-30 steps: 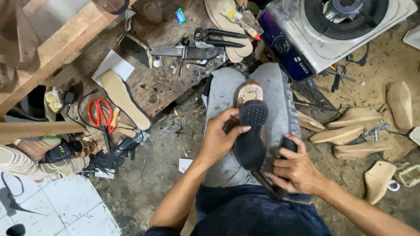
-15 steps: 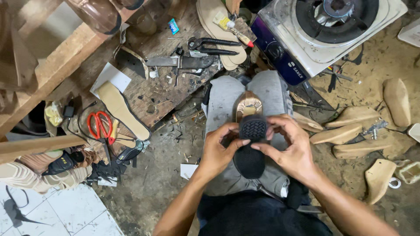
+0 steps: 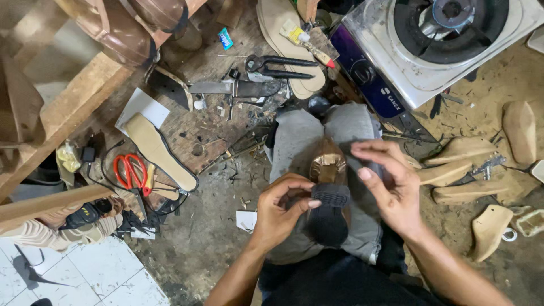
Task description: The person heats a shoe sole on a gas stove, then presses it onto a shoe upper. They use a curved metal tool to press and smooth the sole edges along the shoe. The process is repeated for a second shoe.
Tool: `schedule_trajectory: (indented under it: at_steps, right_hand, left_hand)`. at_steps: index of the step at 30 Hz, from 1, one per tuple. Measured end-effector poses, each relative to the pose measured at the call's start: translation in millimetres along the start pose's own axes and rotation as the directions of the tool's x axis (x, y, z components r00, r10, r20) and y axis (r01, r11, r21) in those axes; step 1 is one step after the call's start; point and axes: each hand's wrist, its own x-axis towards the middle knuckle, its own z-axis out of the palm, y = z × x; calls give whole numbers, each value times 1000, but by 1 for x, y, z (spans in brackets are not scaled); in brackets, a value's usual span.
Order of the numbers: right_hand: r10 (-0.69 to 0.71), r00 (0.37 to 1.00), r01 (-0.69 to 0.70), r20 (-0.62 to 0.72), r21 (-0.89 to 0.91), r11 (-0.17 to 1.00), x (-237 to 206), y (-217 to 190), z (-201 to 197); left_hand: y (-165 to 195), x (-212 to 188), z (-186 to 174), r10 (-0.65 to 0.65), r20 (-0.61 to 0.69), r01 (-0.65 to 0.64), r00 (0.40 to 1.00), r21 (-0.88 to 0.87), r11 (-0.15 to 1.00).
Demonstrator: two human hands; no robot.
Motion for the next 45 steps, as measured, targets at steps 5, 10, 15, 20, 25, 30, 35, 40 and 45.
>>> schedule_trajectory:
  at_steps: [5,10,15,20,25,30,35,40,45]
  right_hand:
    - [103,960,-77,261,-111,991,46,-13,-8]
    - [92,952,-25,292,-226,974,56,-28,-2]
    - [5,973,54,232,-246,968,42,-30,-5]
    - [-172,983,181,61,-211,961,1,-26,-2]
    - [145,984,-145,-99,12,989,-31,-4,14]
    - [199,970,-205,-141,-34,978,-30,10,14]
    - [220,958,-216,-181,42,975,-23,9,21]
    - [273,944,-244,-184,164,956,-19,11,26]
    - [367,913,-322,-178,239,916,-16,17,28]
  left_hand:
    - [-2,-1,-2,39,38,-42,999,75,996]
    - [2,-2,0,70,45,-77,997,181,980]
    - [8,-2,6,29,-4,-28,1000,102,994]
    - [14,1,4,51,1,-51,999,140,989]
    - [18,11,2,146,11,-144,989,277,950]
    - [20,21,4,162,-43,-141,986,318,938]
    - [20,26,5,173,-87,-131,981,363,923]
    - [20,31,7,184,-134,-122,974,374,919]
    - [22,34,10,147,-182,-65,972,391,918]
